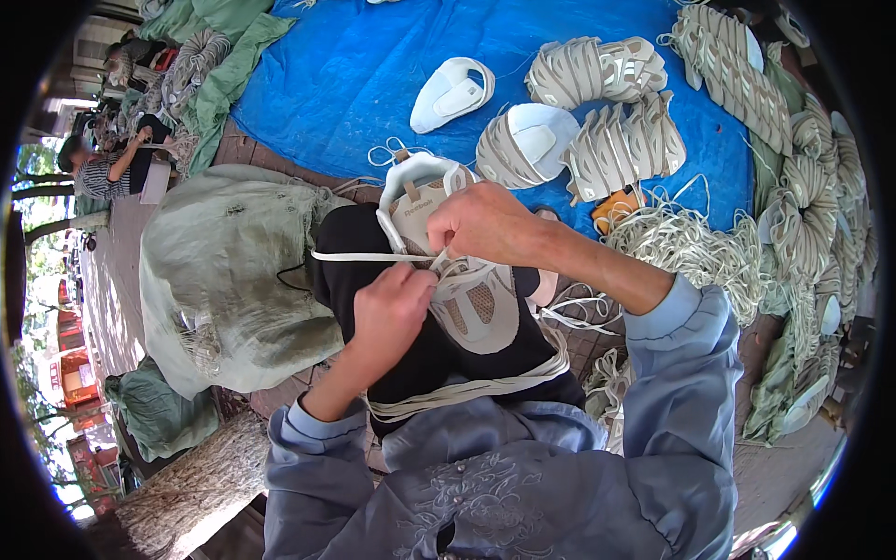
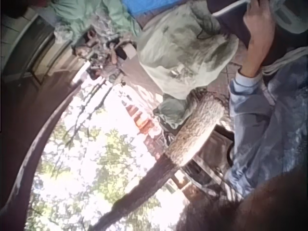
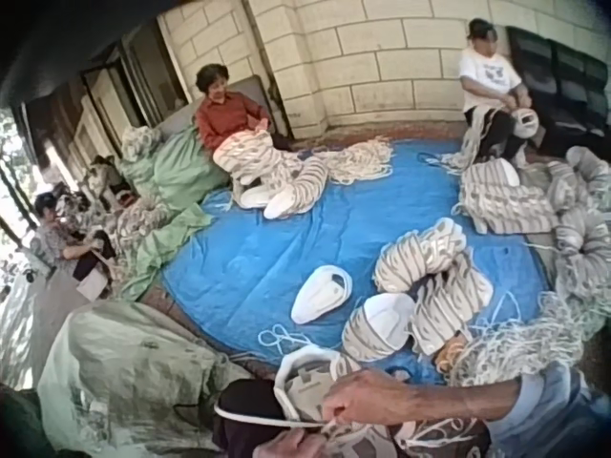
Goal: The person is lacing a white sneaker by hand. They thread a long white lace through the eyelets of the shoe, pulling it tight and adjusting the tension repeatedly. The task is performed while sitting, with the shoe resting on the person's lap.
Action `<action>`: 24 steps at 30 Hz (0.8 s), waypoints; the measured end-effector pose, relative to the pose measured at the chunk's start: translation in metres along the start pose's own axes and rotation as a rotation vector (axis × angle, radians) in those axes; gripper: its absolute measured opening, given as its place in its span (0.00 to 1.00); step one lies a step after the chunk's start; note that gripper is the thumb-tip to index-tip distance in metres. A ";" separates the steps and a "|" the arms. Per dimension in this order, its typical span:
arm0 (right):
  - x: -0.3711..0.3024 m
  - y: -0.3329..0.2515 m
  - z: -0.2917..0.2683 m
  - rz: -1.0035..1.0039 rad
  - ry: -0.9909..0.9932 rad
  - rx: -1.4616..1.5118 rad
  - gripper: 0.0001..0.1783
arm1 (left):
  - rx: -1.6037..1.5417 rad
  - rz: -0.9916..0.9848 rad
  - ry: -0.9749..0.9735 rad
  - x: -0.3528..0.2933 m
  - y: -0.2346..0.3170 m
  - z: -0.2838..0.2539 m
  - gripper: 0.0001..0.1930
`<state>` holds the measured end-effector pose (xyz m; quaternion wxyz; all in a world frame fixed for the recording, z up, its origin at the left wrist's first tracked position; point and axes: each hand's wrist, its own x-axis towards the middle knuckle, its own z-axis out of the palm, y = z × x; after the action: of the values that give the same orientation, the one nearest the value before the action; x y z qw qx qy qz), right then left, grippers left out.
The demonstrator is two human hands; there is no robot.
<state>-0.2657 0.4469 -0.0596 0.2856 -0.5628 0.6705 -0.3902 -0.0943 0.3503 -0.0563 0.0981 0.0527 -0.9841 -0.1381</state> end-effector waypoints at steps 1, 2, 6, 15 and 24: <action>0.000 0.000 0.000 -0.007 -0.001 -0.008 0.06 | -0.054 0.040 0.004 0.002 -0.002 -0.001 0.07; -0.001 0.001 0.000 -0.017 0.000 -0.015 0.07 | -0.098 0.057 0.015 0.004 -0.004 -0.003 0.07; 0.000 0.000 0.000 -0.095 0.044 -0.051 0.06 | -0.492 -0.174 -0.173 0.015 -0.014 -0.027 0.03; 0.002 -0.002 -0.001 -0.090 -0.018 0.010 0.08 | -0.578 -0.236 -0.449 0.034 -0.035 -0.062 0.05; 0.001 -0.001 -0.005 0.043 -0.042 0.165 0.08 | -1.034 -0.360 -0.394 0.012 -0.035 -0.064 0.07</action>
<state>-0.2699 0.4469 -0.0561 0.3534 -0.5309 0.6417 -0.4259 -0.0897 0.2990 -0.0035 -0.0990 0.1379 -0.7639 -0.6226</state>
